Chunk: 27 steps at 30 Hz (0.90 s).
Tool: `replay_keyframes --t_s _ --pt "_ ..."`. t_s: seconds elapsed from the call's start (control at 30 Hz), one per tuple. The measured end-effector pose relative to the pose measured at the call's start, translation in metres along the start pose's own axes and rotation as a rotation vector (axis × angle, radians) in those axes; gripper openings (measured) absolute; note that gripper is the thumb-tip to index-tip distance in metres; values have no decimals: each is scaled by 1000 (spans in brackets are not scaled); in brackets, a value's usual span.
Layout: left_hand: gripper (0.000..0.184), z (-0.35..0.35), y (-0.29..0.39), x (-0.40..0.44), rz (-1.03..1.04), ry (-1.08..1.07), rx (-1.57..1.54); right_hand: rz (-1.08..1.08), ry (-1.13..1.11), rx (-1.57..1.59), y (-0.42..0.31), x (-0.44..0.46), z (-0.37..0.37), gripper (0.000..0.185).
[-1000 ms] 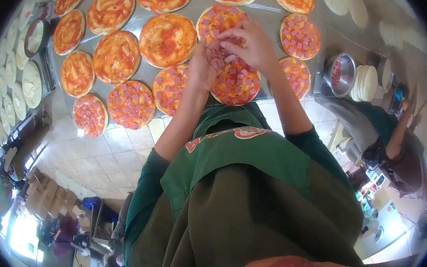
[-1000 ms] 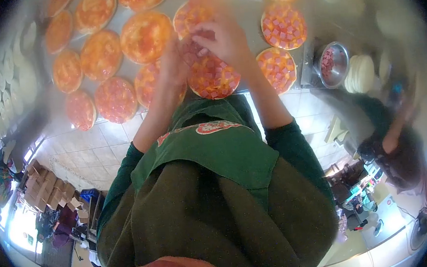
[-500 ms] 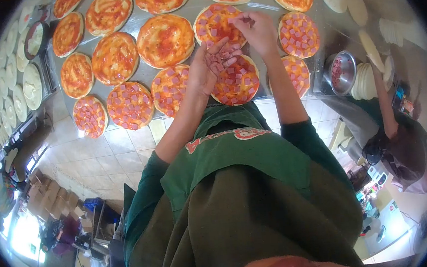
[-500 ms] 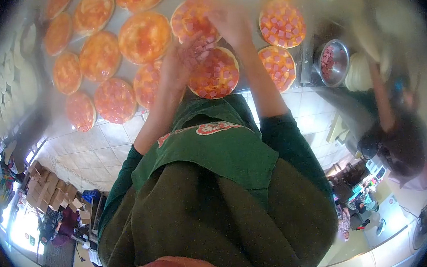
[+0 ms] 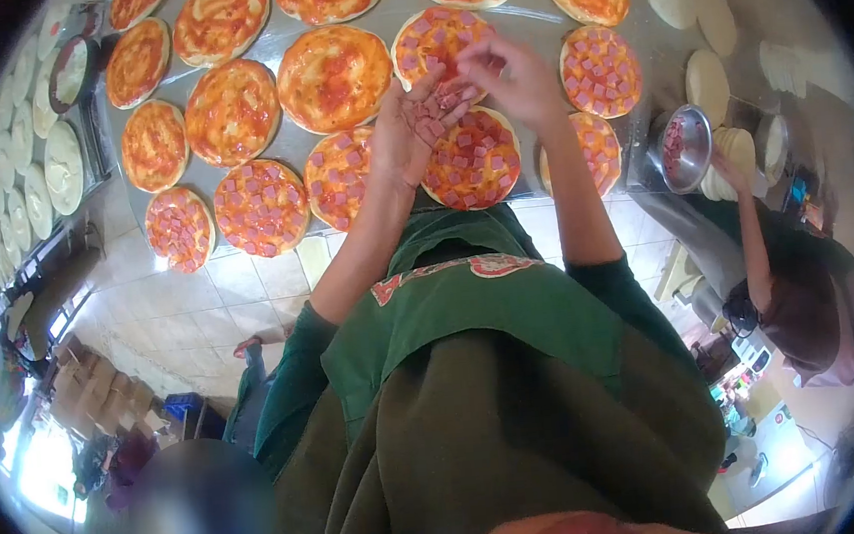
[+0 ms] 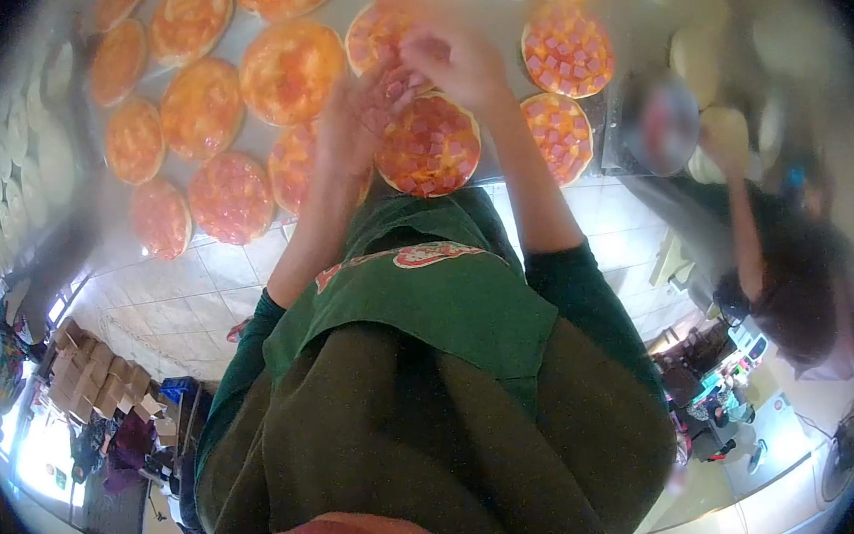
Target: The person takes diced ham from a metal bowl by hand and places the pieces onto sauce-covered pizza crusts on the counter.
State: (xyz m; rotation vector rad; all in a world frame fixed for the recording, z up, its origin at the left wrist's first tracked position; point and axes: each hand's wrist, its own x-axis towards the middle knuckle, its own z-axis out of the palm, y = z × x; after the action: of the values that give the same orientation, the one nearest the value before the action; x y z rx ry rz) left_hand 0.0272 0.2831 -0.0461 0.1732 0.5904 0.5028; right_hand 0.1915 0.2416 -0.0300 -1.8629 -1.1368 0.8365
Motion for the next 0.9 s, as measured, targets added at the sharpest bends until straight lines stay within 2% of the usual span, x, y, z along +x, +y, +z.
replay_keyframes --t_s 0.07,0.17,0.27,0.47,0.67,0.9 --pt "62 -1 0 1 -8 38 28 -152 -73 -122 -13 -18 -1 18" --pt "60 -3 0 1 -27 56 64 -151 -29 -303 -34 -32 -2 18" --pt "59 -1 -2 3 -19 73 58 -159 64 -302 -35 -36 2 15" --pt "56 2 -1 3 -21 63 86 -139 109 -394 -33 -44 8 13" --pt "44 10 -1 -1 23 87 208 -5 82 -166 -22 -45 10 15" --pt "41 -1 -5 -4 -29 104 230 -9 118 -260 -22 -48 16 16"
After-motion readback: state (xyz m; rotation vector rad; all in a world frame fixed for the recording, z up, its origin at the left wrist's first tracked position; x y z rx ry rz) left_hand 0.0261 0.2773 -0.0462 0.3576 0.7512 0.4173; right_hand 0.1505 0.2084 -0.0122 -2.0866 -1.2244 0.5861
